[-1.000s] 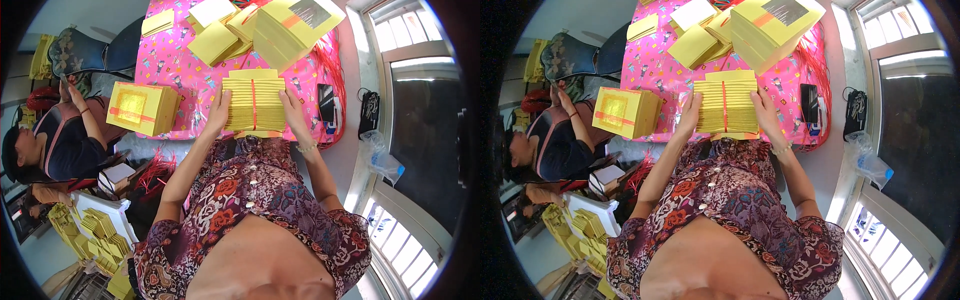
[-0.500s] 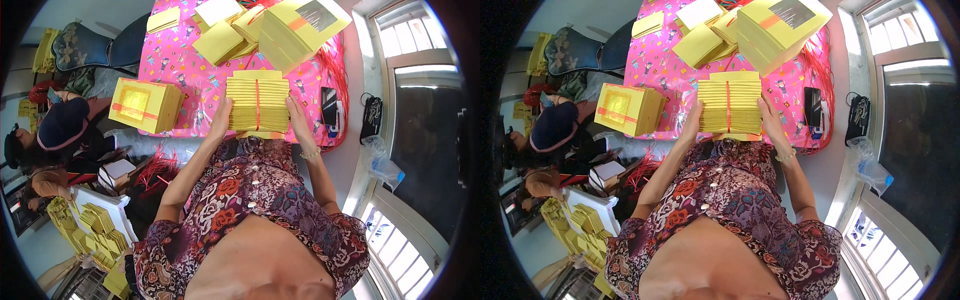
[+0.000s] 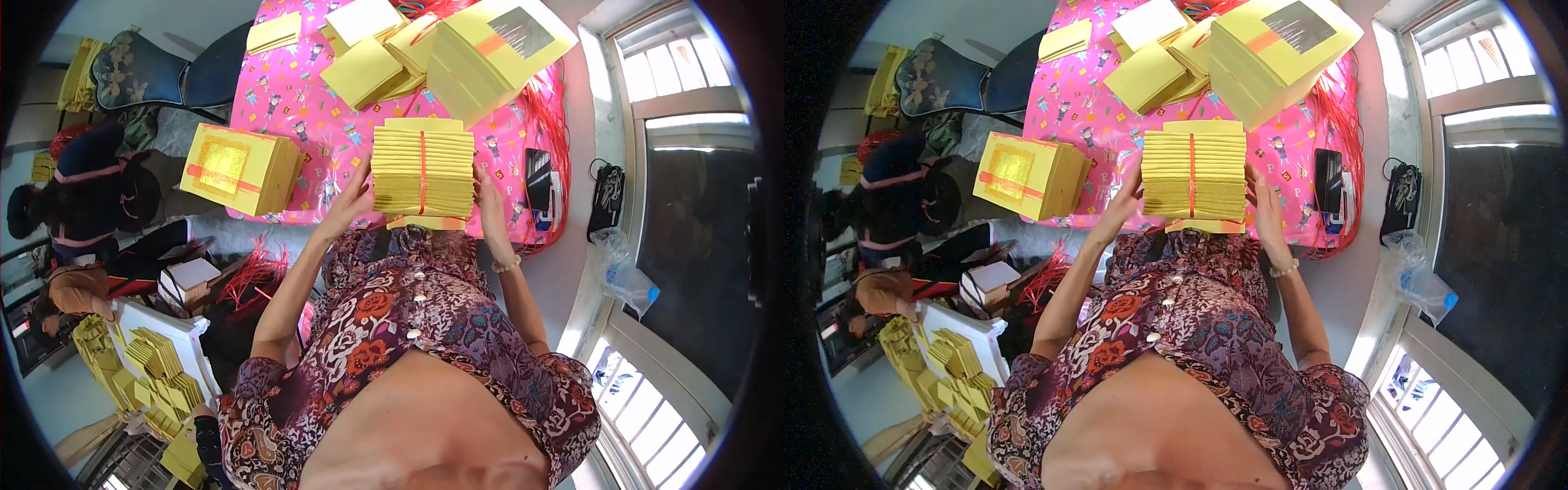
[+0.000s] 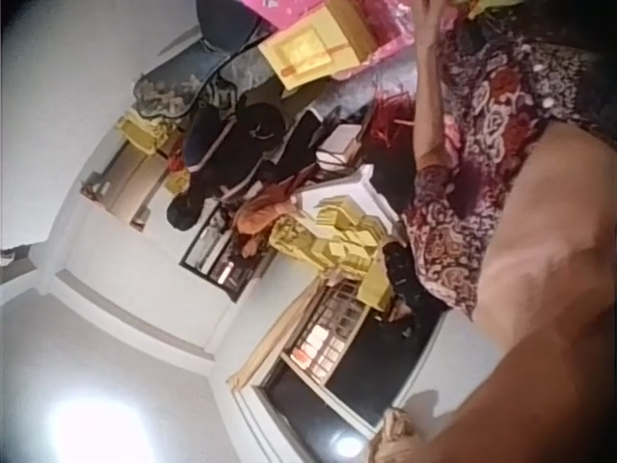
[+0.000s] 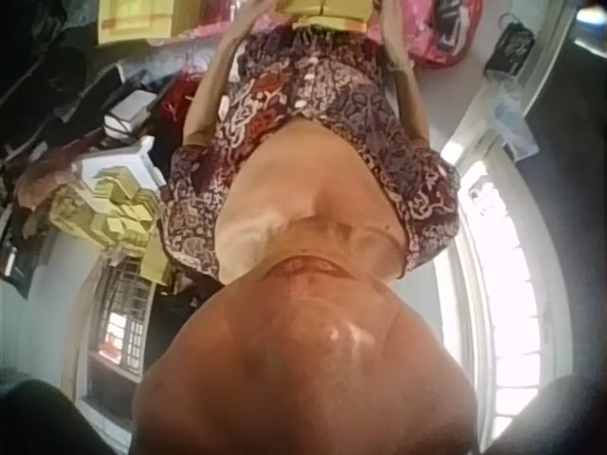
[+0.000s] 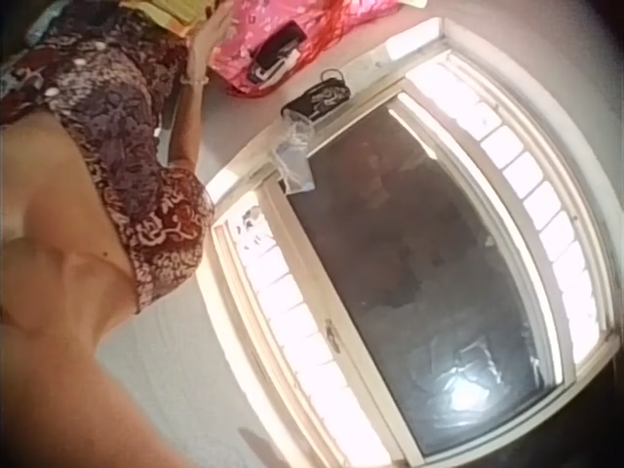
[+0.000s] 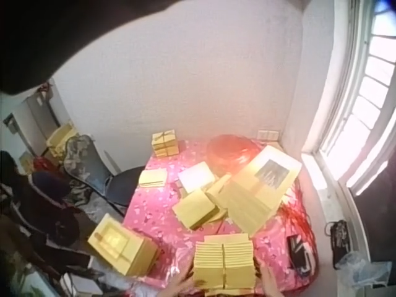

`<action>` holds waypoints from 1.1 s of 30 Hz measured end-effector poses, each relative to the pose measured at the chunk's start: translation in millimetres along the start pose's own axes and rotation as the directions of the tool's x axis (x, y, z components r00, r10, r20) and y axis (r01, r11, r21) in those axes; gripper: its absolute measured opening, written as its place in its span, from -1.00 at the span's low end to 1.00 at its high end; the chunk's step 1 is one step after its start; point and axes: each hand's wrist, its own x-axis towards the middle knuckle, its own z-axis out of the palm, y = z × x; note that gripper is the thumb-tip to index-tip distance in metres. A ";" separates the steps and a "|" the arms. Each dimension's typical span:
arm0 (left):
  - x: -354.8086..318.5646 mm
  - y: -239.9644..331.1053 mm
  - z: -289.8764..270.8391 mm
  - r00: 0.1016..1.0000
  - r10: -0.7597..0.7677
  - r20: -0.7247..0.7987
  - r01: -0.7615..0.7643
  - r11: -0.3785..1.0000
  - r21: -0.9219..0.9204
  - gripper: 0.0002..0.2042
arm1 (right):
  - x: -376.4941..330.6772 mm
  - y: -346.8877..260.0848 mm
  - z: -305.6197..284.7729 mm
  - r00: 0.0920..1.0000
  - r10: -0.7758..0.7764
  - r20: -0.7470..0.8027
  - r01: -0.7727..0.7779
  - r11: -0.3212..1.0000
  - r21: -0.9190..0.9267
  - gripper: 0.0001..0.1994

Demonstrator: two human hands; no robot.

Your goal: Bundling and tying stacks of yellow paper with red strings.

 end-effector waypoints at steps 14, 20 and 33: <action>4.3 18.2 43.7 0.964 0.151 -0.220 -0.069 0.937 0.342 -0.12 | -12.5 5.1 19.8 0.975 -0.180 -0.127 0.151 0.966 -0.210 -0.56; 8.7 21.0 51.4 0.924 0.157 -0.348 -0.081 0.971 0.223 -0.24 | 6.1 5.8 5.9 0.975 -0.182 -0.126 0.162 0.975 -0.151 -0.51; 13.7 28.7 52.6 0.917 0.057 -0.394 0.069 0.952 0.298 -0.30 | 24.0 -25.2 21.9 0.980 -0.152 0.128 0.178 0.958 -0.224 -0.38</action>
